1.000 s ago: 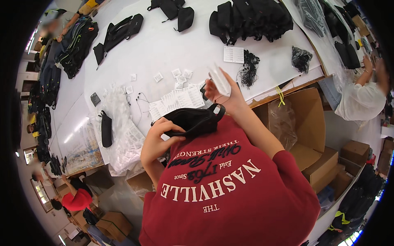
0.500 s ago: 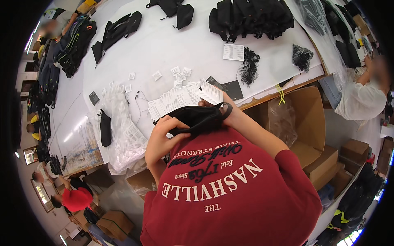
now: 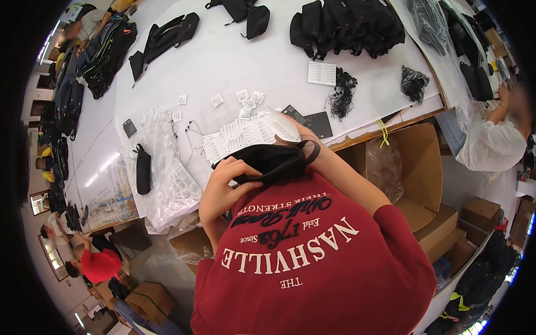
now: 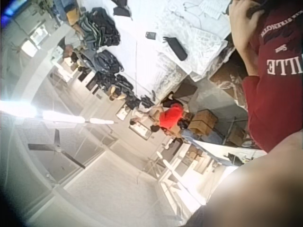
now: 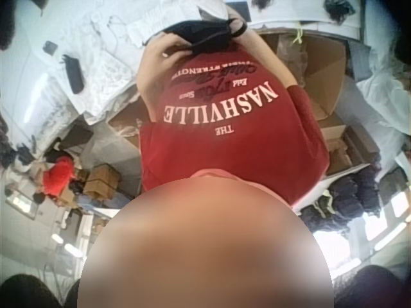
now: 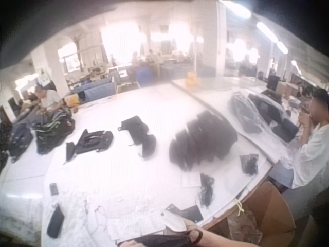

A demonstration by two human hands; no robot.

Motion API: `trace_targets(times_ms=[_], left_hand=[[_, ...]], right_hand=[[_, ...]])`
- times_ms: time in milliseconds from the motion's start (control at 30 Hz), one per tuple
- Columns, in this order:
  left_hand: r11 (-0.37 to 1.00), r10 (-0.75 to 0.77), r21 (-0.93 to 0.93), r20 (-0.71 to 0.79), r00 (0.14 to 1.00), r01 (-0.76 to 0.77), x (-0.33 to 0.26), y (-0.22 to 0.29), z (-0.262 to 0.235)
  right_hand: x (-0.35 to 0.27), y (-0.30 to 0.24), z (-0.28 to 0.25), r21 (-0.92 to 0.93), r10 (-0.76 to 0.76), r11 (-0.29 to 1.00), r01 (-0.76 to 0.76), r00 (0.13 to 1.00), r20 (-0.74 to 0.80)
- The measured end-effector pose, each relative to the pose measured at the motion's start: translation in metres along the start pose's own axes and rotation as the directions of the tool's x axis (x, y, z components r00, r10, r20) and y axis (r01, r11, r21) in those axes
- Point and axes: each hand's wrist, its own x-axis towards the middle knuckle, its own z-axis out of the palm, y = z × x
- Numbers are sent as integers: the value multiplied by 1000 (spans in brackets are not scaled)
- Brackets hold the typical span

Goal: The recorder is seen putting price tags or labels on glasses cases and then sorting them.

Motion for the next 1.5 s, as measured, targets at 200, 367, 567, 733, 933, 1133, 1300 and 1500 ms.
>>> trace_targets(times_ms=[200, 367, 567, 733, 933, 1133, 1300, 1500], left_hand=[[1000, 15, 4, 0, 1000, -15, 0, 1, 1], [1000, 12, 6, -2, 1000, -12, -1, 2, 0], [1000, -8, 6, -31, 999, 8, -1, -3, 4], [991, 3, 132, -222, 975, 27, 1, -8, 5], [961, -27, 257, -292, 956, 105, 4, -19, 4], [940, -36, 328, -192, 981, 99, 17, -18, 7], [922, 11, 387, -105, 994, 31, 29, -17, 12], [919, 53, 394, -86, 995, -15, 38, -11, 15]], right_hand=[[-12, -2, -20, -164, -12, 986, -23, 978, -209], [4, 8, 23, -21, -9, 1000, 0, 897, -441], [18, -8, 43, -415, -393, 909, 25, 378, -838], [-16, -66, 16, -932, -857, 362, -10, 390, -337], [-26, -71, 37, -965, -838, 211, -153, 480, -260], [-15, -41, 47, -885, -801, -336, -322, 592, 89], [0, -20, 68, -775, -614, -597, -206, 739, 277], [0, -10, 66, -658, -394, -732, -177, 898, 197]])
